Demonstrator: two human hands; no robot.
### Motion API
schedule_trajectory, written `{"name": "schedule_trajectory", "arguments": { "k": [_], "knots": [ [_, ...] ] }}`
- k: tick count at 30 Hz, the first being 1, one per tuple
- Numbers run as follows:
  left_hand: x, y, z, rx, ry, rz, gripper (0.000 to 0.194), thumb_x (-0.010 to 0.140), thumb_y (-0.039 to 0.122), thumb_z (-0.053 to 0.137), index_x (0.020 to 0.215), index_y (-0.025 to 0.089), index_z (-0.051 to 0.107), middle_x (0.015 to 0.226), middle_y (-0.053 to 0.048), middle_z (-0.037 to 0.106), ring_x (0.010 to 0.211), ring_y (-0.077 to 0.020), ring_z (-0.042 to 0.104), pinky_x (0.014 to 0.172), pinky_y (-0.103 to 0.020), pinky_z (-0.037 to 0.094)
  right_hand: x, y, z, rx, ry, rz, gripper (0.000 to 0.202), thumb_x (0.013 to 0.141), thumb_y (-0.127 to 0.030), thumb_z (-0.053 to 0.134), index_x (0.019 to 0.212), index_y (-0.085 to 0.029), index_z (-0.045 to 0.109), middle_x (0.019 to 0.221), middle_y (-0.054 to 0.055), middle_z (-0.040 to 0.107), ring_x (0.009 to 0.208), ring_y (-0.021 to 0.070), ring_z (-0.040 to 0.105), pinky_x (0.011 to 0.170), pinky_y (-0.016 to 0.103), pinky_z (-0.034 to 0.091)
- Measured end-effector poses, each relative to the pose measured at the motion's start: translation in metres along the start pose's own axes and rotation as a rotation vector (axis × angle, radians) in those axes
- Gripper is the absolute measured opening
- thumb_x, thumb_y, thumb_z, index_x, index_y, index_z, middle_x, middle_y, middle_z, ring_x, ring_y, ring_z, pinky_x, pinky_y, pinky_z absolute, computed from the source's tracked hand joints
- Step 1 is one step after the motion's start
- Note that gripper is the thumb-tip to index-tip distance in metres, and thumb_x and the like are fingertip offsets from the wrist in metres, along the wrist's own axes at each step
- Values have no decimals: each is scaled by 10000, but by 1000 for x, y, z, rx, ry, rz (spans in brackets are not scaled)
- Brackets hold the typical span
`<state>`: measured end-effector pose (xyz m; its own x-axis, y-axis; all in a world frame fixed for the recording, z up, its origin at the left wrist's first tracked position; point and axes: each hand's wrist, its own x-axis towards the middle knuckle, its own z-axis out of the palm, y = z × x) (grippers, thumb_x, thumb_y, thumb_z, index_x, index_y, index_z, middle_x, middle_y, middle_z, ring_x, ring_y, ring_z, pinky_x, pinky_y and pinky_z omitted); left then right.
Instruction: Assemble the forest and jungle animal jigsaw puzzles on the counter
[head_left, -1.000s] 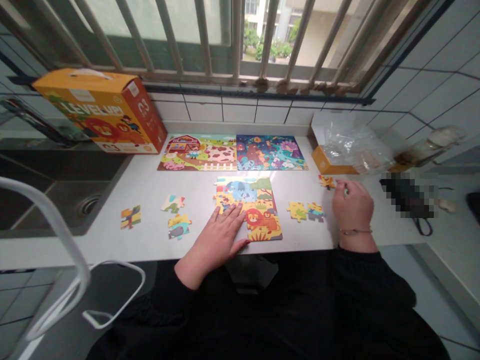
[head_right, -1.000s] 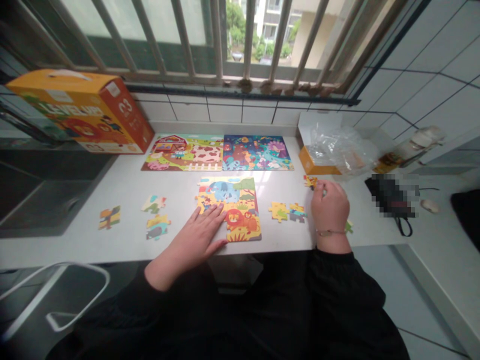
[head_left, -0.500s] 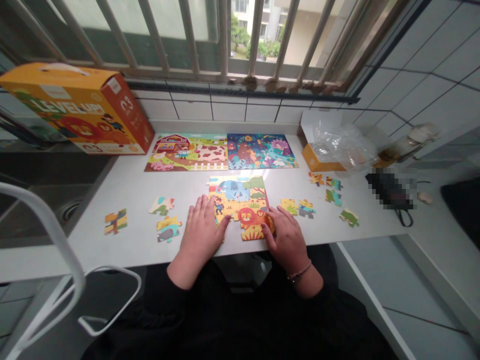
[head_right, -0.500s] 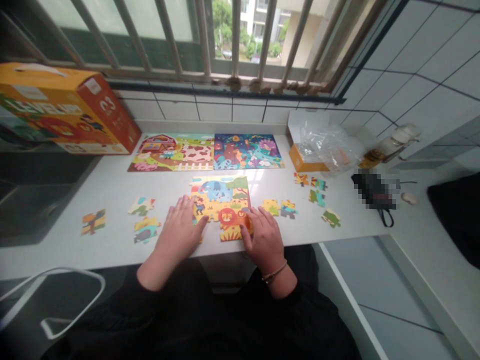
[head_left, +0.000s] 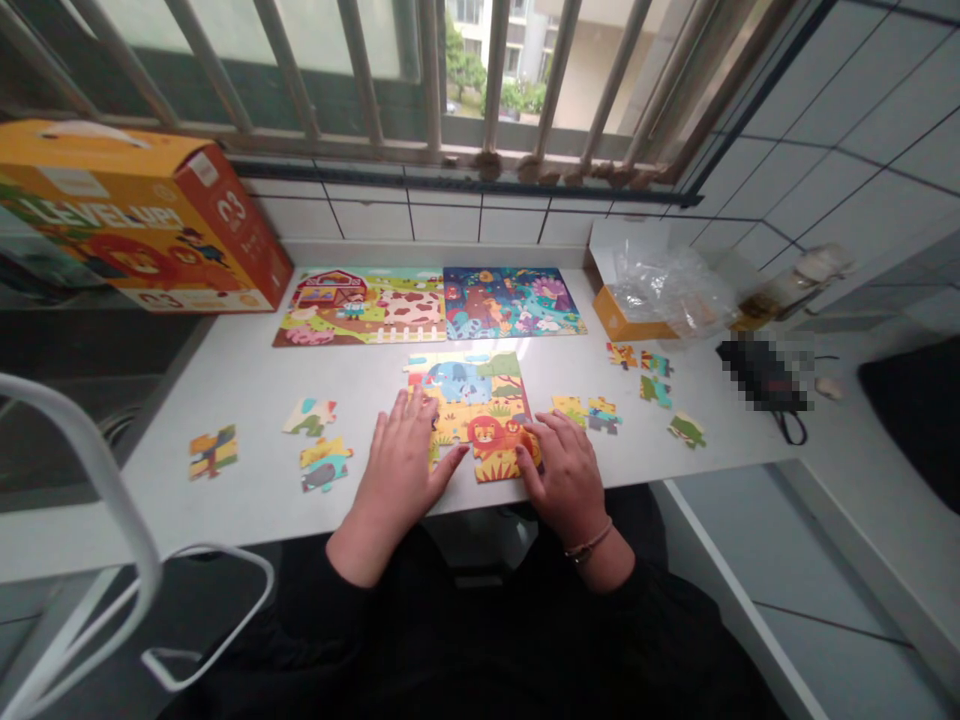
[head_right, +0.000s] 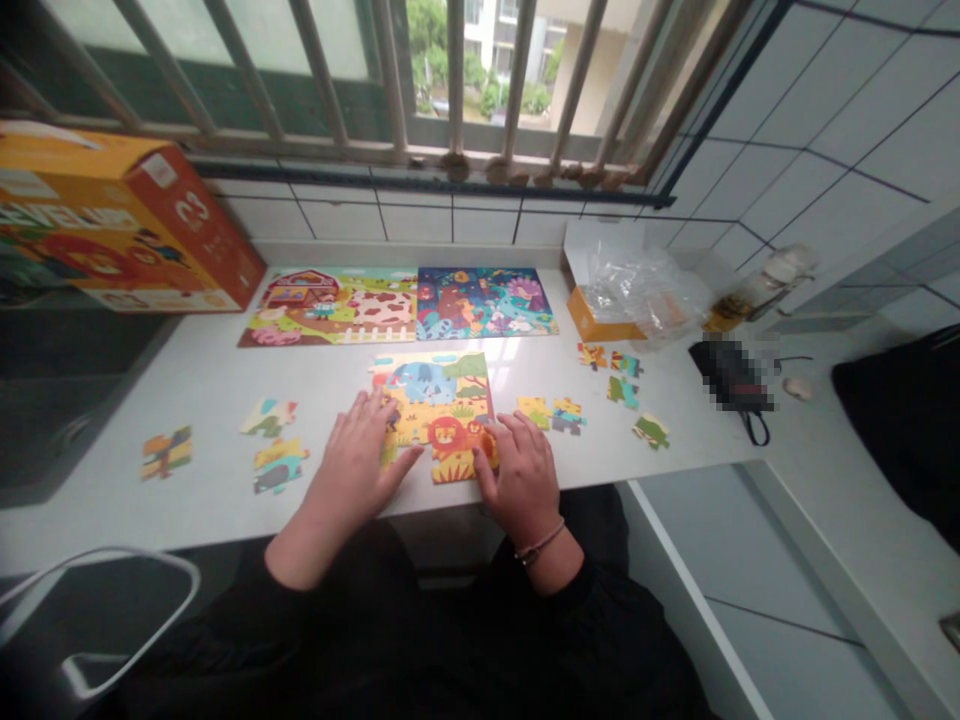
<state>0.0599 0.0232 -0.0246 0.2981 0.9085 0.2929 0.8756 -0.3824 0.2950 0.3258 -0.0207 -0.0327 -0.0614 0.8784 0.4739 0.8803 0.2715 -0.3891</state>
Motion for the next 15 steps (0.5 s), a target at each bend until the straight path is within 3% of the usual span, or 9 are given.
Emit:
{"name": "schedule_trajectory", "arguments": {
  "k": [5,9,15],
  "knots": [
    [-1,6,-17,-95,-124,243,505,1087,527,654,1505,244,659,1665,-148,612,1558,-356,565,1300,-633,416,-1,-1,0,-19,24,15,223,1083,-354,631,1222,-227,749,1277,133,738,1295,344,624,1153,540,478],
    [1,7,-18,-100,-137,246,365,1073,444,693,1381,253,738,1608,-122,670,1467,-343,642,1225,-600,481,0,-3,-3,-28,19,17,166,1084,-336,625,1125,-243,757,1198,115,751,1218,327,633,1085,507,484],
    [2,7,-19,-109,-128,253,342,1069,421,697,1360,249,747,1598,-121,676,1449,-340,649,1208,-588,485,1,-5,-4,-46,0,19,155,1093,-333,616,1071,-248,743,1153,102,756,1121,306,651,1007,477,479]
  ]
}}
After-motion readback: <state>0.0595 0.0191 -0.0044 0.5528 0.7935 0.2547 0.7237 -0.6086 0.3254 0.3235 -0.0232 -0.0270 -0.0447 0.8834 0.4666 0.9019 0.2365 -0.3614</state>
